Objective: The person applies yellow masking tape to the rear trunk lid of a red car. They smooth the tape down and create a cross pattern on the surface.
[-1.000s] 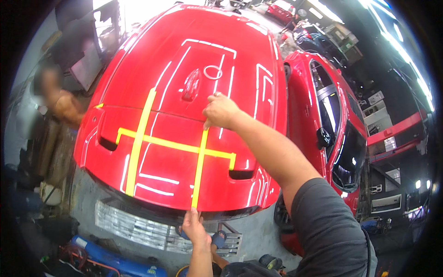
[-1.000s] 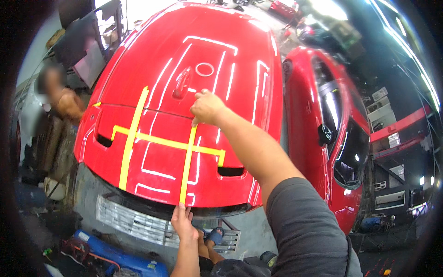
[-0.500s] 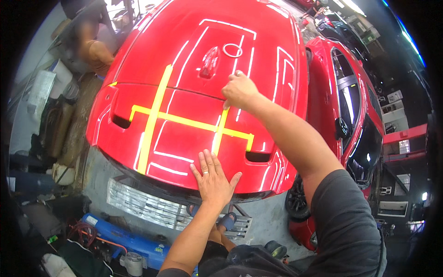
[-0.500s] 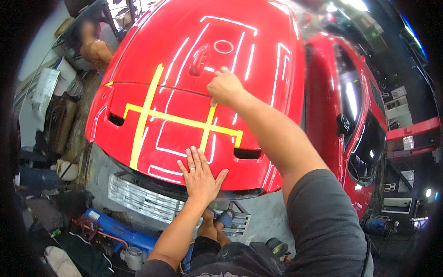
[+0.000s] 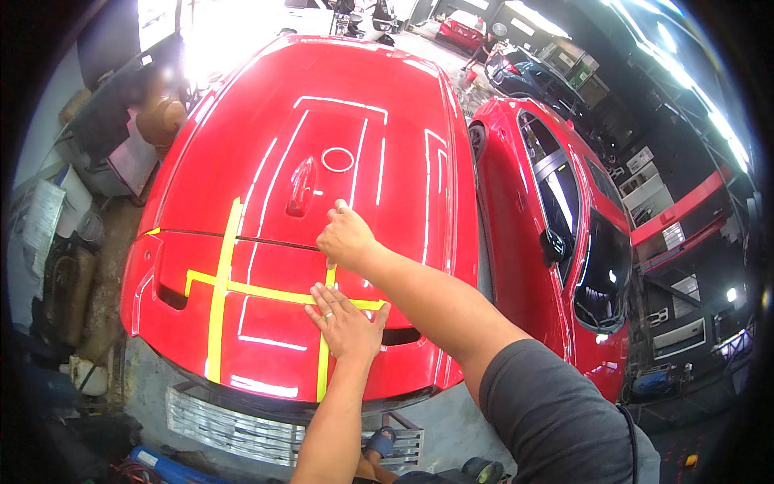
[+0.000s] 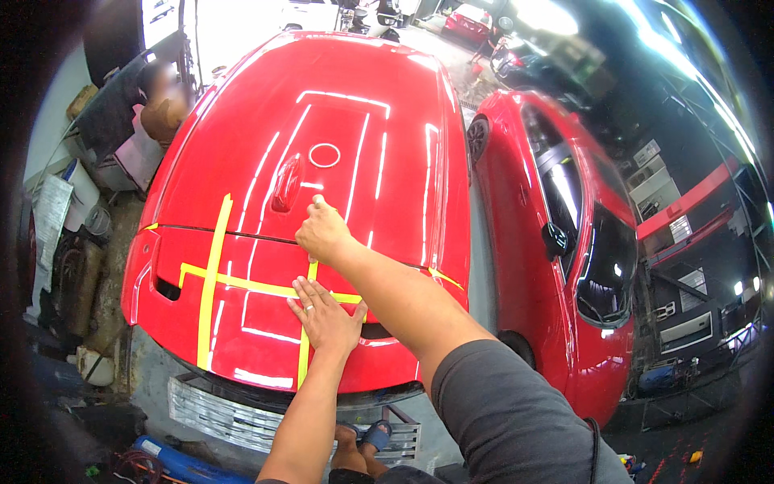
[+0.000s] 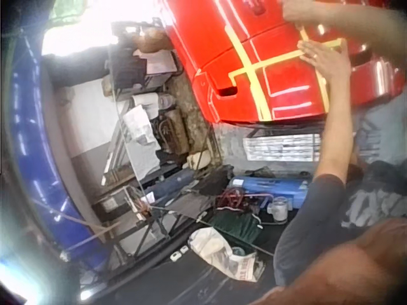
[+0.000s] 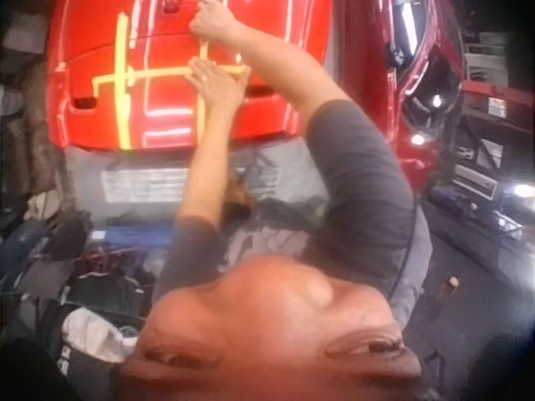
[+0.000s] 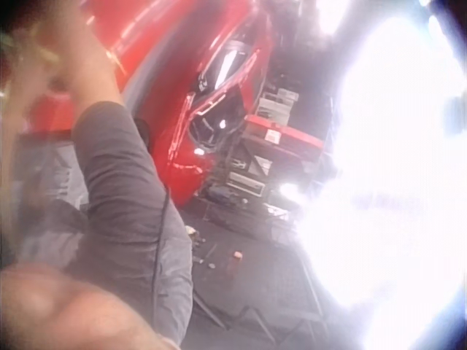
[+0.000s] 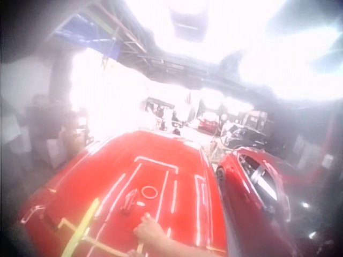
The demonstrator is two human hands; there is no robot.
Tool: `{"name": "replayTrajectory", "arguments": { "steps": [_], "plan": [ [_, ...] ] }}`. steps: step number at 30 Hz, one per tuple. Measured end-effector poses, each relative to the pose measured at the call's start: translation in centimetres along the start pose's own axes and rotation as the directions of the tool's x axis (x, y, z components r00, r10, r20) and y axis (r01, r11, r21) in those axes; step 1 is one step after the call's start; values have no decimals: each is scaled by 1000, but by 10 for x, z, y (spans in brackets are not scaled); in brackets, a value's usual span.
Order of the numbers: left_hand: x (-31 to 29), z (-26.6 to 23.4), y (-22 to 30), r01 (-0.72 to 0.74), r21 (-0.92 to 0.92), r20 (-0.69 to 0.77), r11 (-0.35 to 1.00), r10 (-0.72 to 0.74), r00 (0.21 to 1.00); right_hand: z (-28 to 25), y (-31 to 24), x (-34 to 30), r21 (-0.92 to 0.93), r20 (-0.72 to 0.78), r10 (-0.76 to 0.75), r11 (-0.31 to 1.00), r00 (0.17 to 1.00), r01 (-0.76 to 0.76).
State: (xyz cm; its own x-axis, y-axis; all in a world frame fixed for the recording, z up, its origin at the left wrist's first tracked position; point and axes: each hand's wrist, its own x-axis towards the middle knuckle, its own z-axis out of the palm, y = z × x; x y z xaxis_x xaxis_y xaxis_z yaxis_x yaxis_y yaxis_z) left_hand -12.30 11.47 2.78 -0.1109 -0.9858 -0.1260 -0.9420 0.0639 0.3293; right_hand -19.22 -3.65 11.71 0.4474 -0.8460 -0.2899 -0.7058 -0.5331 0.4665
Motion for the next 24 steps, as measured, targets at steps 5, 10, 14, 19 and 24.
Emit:
{"name": "replayTrajectory", "arguments": {
  "steps": [5, 10, 14, 19, 24],
  "plan": [
    [14, -3, 8, 53, -119, -7, 992, -55, 998, 7, -1, -1, 13, -15, 19, 1000, 1000, -19],
    [35, -2, 13, 63, -71, -44, 995, -66, 997, 15, 0, 4, 31, -21, 24, 999, 1000, -23],
    [37, -3, 17, 72, -8, -1, 997, -72, 997, 16, 8, 2, 36, -99, -70, 997, 993, 74],
    [38, -9, 23, 102, 4, 29, 995, -102, 994, 6, 42, -4, 37, -129, -233, 970, 964, 240],
    [40, -6, 22, 103, 8, -23, 995, -103, 994, 6, 56, 4, -33, -86, -82, 996, 993, 79]
  ]
}}
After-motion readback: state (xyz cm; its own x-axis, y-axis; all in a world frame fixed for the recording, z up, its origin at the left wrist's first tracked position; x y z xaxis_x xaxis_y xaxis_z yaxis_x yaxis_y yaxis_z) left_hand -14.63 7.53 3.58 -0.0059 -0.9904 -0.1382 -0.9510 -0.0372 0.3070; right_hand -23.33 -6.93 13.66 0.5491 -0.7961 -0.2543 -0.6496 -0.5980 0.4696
